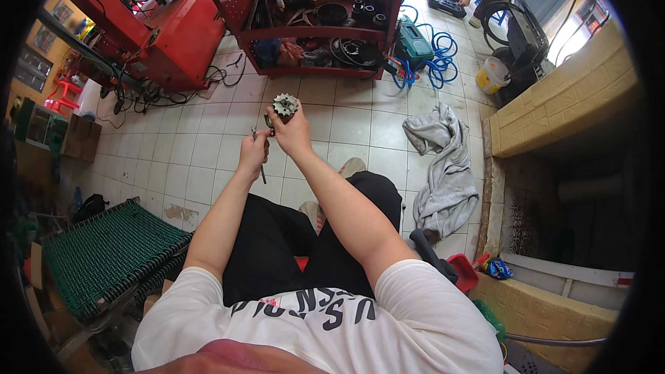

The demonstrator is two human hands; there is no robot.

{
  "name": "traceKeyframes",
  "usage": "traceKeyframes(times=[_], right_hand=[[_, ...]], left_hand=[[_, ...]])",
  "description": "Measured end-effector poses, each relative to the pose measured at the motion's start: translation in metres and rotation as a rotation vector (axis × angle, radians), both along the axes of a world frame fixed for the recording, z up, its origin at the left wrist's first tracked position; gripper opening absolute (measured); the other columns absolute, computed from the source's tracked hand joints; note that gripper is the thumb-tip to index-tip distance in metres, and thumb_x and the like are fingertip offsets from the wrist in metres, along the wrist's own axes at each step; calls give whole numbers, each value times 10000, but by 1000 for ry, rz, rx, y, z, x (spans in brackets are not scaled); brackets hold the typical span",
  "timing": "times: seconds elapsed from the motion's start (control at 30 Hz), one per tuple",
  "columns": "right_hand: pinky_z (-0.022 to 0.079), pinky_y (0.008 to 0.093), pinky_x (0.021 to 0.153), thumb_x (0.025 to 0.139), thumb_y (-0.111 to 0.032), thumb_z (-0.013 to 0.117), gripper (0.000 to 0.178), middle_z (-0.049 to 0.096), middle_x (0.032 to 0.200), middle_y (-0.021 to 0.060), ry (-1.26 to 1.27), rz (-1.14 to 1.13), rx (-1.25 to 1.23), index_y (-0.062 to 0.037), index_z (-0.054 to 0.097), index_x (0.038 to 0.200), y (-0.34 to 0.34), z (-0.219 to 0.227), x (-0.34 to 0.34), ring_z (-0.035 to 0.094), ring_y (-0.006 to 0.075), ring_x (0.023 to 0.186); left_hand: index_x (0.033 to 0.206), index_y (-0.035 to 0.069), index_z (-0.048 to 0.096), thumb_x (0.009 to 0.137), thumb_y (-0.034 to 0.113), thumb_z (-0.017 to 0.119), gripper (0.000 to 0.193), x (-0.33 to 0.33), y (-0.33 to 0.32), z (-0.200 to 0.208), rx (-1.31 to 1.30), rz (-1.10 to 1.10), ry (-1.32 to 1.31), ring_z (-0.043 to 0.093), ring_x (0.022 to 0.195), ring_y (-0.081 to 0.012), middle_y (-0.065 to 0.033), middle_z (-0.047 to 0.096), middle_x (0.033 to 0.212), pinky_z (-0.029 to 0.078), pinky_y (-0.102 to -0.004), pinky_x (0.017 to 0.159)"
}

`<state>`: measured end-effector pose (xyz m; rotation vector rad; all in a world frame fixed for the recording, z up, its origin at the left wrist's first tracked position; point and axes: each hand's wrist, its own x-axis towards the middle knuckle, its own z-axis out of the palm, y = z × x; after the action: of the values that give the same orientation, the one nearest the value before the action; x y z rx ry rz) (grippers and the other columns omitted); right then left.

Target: The person sits in a workshop and uses a screwdriver to disassemble a small mechanical component, likely a motor or gear assembly. They remove a screw and separate the parts, then place the components on a red tool cart.

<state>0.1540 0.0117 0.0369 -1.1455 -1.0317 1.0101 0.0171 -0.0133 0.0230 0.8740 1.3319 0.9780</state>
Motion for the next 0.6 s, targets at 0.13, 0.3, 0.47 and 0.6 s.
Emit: traceKeyframes(times=[0.13, 0.3, 0.47, 0.6], right_hand=[[488, 262, 561, 951, -351, 730, 418, 638, 849, 9, -31, 7, -4, -57, 507, 1146, 0, -1, 0, 588, 82, 664], [519, 273, 633, 940, -356, 743, 456, 659, 922, 28, -57, -3, 7, -42, 513, 1177, -1, 1, 0, 627, 99, 777], [523, 290, 698, 929, -364, 753, 477, 679, 965, 50, -31, -10, 26, -36, 521, 1186, -3, 7, 0, 640, 120, 834], [508, 272, 634, 943, -347, 742, 441, 662, 931, 26, -5, 14, -17, -39, 513, 1162, -3, 6, 0, 617, 95, 769]], left_hand=[[910, 117, 650, 955, 301, 668, 190, -2, 0, 1, -31, -35, -61, 366, 479, -20, 98, 445, 636, 260, -226, 408], [924, 123, 658, 948, 259, 683, 140, 2, 0, 4, -1, -23, -49, 360, 481, -16, 100, 435, 633, 254, -225, 408], [942, 116, 671, 935, 235, 704, 124, 3, 0, 4, 45, 1, -22, 354, 485, -14, 102, 435, 633, 250, -224, 411], [945, 110, 680, 930, 248, 721, 145, 2, 0, 5, 23, -7, -44, 342, 485, -14, 105, 428, 626, 246, -224, 415]])
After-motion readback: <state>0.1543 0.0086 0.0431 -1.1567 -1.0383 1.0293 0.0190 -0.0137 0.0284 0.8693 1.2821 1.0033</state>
